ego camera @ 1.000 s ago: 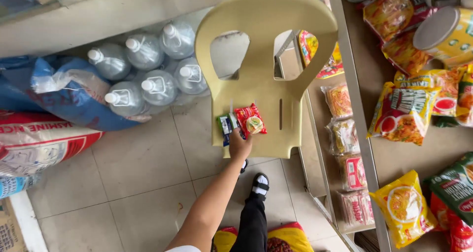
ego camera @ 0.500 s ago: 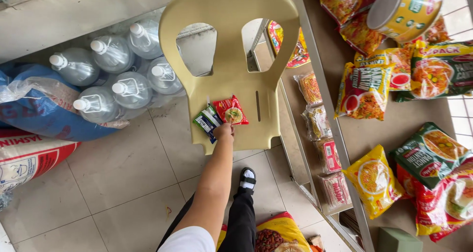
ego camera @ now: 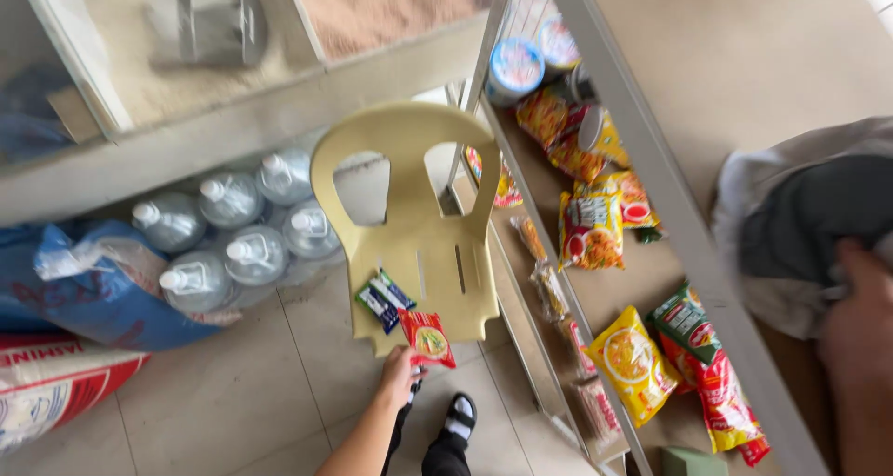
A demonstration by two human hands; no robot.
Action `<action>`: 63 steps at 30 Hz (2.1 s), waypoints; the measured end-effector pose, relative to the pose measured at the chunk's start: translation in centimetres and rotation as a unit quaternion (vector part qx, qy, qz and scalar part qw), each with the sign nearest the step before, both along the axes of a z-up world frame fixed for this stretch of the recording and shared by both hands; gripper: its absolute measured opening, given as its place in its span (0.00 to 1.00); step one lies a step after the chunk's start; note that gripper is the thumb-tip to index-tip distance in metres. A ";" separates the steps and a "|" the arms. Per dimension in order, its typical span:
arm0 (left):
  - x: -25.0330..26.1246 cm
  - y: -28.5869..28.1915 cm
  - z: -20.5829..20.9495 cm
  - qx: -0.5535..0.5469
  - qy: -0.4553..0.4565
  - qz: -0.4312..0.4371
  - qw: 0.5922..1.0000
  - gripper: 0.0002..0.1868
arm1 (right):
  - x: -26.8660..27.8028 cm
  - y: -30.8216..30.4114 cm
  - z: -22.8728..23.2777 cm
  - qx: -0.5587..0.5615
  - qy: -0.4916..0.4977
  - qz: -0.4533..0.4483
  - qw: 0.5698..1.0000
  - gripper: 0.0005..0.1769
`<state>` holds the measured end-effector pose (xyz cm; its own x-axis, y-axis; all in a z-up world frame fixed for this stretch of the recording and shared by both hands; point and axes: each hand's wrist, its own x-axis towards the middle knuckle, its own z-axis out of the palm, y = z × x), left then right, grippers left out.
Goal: Cleaning individual food packages with a cloth in a grocery store setting.
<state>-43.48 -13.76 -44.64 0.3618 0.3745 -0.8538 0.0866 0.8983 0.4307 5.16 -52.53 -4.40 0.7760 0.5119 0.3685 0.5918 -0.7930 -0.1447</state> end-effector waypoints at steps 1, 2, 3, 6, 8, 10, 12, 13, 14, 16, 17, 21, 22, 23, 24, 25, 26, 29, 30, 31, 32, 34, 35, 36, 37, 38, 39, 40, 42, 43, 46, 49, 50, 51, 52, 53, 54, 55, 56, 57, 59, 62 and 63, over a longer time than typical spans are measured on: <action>-0.2 -0.2 2.2 0.013 -0.015 -0.022 1.000 0.08 | -4.2 5.7 2.5 0.002 -0.017 0.005 1.000 0.19; 0.4 0.1 4.7 0.022 -0.021 -0.021 0.999 0.08 | -5.0 8.0 4.1 0.011 -0.023 0.005 1.000 0.19; 1.0 0.4 7.4 0.045 -0.042 -0.085 0.994 0.10 | -5.9 10.3 5.7 0.211 0.097 0.011 0.973 0.16; 2.5 1.6 15.7 0.086 -0.078 -0.177 0.977 0.10 | -6.4 13.3 6.7 0.421 0.231 0.029 0.876 0.13; 3.4 1.9 18.6 0.104 -0.096 -0.206 0.968 0.09 | -6.3 14.0 6.5 0.440 0.237 0.034 0.865 0.12; 3.7 2.1 19.2 0.147 -0.145 -0.198 0.958 0.06 | -6.8 15.0 7.3 0.431 0.250 0.030 0.867 0.15; 4.5 2.4 24.7 0.095 -0.194 -0.147 0.965 0.05 | -6.6 15.6 7.2 0.433 0.245 0.041 0.866 0.14; 4.7 2.4 27.4 0.032 -0.239 -0.098 0.966 0.06 | -6.5 16.0 7.1 0.428 0.245 0.044 0.869 0.12; 4.6 2.2 28.8 0.040 -0.242 -0.097 0.965 0.06 | -6.3 16.3 7.1 0.434 0.243 0.050 0.866 0.12; 4.2 1.3 31.5 -0.017 -0.342 -0.009 0.939 0.06 | -6.0 16.7 6.9 0.415 0.234 0.041 0.878 0.12; 3.3 0.3 33.1 -0.012 -0.344 -0.008 0.939 0.06 | -6.1 16.7 6.9 0.419 0.234 0.045 0.876 0.12; 1.4 -2.2 38.7 -0.071 -0.495 0.129 0.856 0.24 | -6.2 17.5 7.9 0.414 0.245 0.040 0.876 0.13; 0.8 -2.5 39.9 -0.047 -0.541 0.152 0.826 0.25 | -6.3 18.2 8.1 0.410 0.250 0.032 0.876 0.13; 0.4 -2.7 40.5 -0.038 -0.546 0.152 0.823 0.25 | -5.9 18.6 8.5 0.416 0.248 0.040 0.874 0.13; -0.5 -3.2 41.0 -0.045 -0.569 0.170 0.804 0.27 | -6.1 18.6 8.7 0.408 0.251 0.033 0.877 0.15; -1.3 -3.6 41.5 -0.051 -0.591 0.189 0.783 0.30 | -6.2 18.7 8.8 0.401 0.254 0.026 0.880 0.17; -2.2 -4.1 42.0 -0.046 -0.590 0.191 0.783 0.30 | -6.2 18.9 8.9 0.402 0.258 0.030 0.878 0.17; -2.8 -6.0 48.0 -0.031 -0.542 0.223 0.809 0.41 | -5.9 18.9 9.3 0.389 0.257 0.038 0.884 0.17; -2.5 -7.4 53.3 -0.055 -0.428 0.262 0.863 0.51 | -5.7 19.1 9.2 0.379 0.246 0.036 0.891 0.17; -2.9 -9.1 58.6 -0.083 -0.305 0.292 0.903 0.61 | -5.5 19.2 9.0 0.369 0.236 0.034 0.898 0.17; -2.9 -10.3 57.9 -0.080 -0.303 0.299 0.901 0.61 | -5.0 19.2 8.5 0.367 0.241 0.039 0.898 0.17; -2.8 -12.6 56.7 -0.095 -0.380 0.280 0.876 0.63 | -3.9 19.2 7.3 0.375 0.221 0.058 0.898 0.16; -2.7 -13.3 56.8 -0.093 -0.378 0.288 0.875 0.63 | -4.4 19.3 7.8 0.372 0.226 0.064 0.898 0.16; -2.4 -13.9 56.9 -0.090 -0.328 0.331 0.880 0.58 | -4.7 19.3 8.5 0.393 0.244 0.074 0.883 0.16; -2.1 -14.4 56.9 -0.087 -0.276 0.372 0.882 0.53 | -5.0 19.3 9.1 0.414 0.262 0.083 0.867 0.16; -2.2 -14.4 54.9 -0.090 -0.274 0.380 0.879 0.53 | -6.5 19.4 10.8 0.408 0.266 0.088 0.869 0.16; -2.4 -14.4 52.9 -0.076 -0.441 0.301 0.842 0.47 | -7.9 19.5 12.4 0.422 0.242 0.092 0.869 0.17; -3.0 -14.4 50.9 -0.057 -0.589 0.211 0.778 0.40 | -9.9 19.8 13.8 0.436 0.222 0.098 0.867 0.18; -2.4 -14.0 50.5 -0.044 -0.589 0.221 0.776 0.37 | -11.0 21.3 12.7 0.441 0.248 0.188 0.842 0.15; -2.1 -13.8 50.3 -0.033 -0.592 0.221 0.774 0.34 | -11.6 22.1 12.2 0.448 0.266 0.270 0.809 0.12; -1.4 -14.1 53.4 -0.029 -0.560 0.238 0.793 0.34 | -19.4 20.9 15.6 0.284 0.193 0.425 0.837 0.17; -0.3 -14.2 56.2 -0.012 -0.548 0.217 0.808 0.41 | -29.6 18.8 25.9 0.162 0.165 0.624 0.746 0.37; 0.0 -14.1 56.3 -0.013 -0.548 0.217 0.807 0.41 | -30.6 18.7 25.6 0.161 0.165 0.624 0.747 0.37; 0.4 -13.9 56.3 -0.021 -0.550 0.215 0.807 0.42 | -31.6 18.6 25.2 0.067 0.113 0.651 0.748 0.41; 0.6 -14.0 56.3 -0.030 -0.549 0.214 0.807 0.43 | -32.6 18.3 24.9 -0.030 0.062 0.670 0.739 0.46; 0.8 -14.1 56.3 -0.034 -0.548 0.216 0.808 0.43 | -32.8 18.6 25.1 -0.032 0.065 0.669 0.739 0.46; 0.9 -14.3 56.1 -0.046 -0.547 0.214 0.808 0.44 | -33.1 18.7 25.1 0.018 0.043 0.681 0.730 0.44; 1.0 -14.4 55.9 -0.059 -0.546 0.213 0.808 0.46 | -33.4 18.9 25.1 0.068 0.021 0.691 0.720 0.43; 1.2 -14.5 55.7 -0.062 -0.545 0.214 0.808 0.46 | -32.6 19.2 24.8 0.067 0.024 0.690 0.720 0.43; 1.3 -14.6 55.5 -0.073 -0.545 0.212 0.808 0.47 | -31.9 19.4 24.5 0.066 0.026 0.660 0.748 0.47; 1.5 -14.8 55.0 -0.088 -0.543 0.212 0.808 0.49 | -30.2 19.6 24.1 0.064 0.031 0.629 0.774 0.51; 1.6 -14.3 54.3 -0.111 -0.541 0.206 0.808 0.52 | -28.4 19.0 24.3 0.029 0.079 0.504 0.860 0.44; 1.5 -13.9 54.0 -0.095 -0.560 0.198 0.799 0.53 | -28.6 18.6 24.5 0.085 0.118 0.534 0.833 0.43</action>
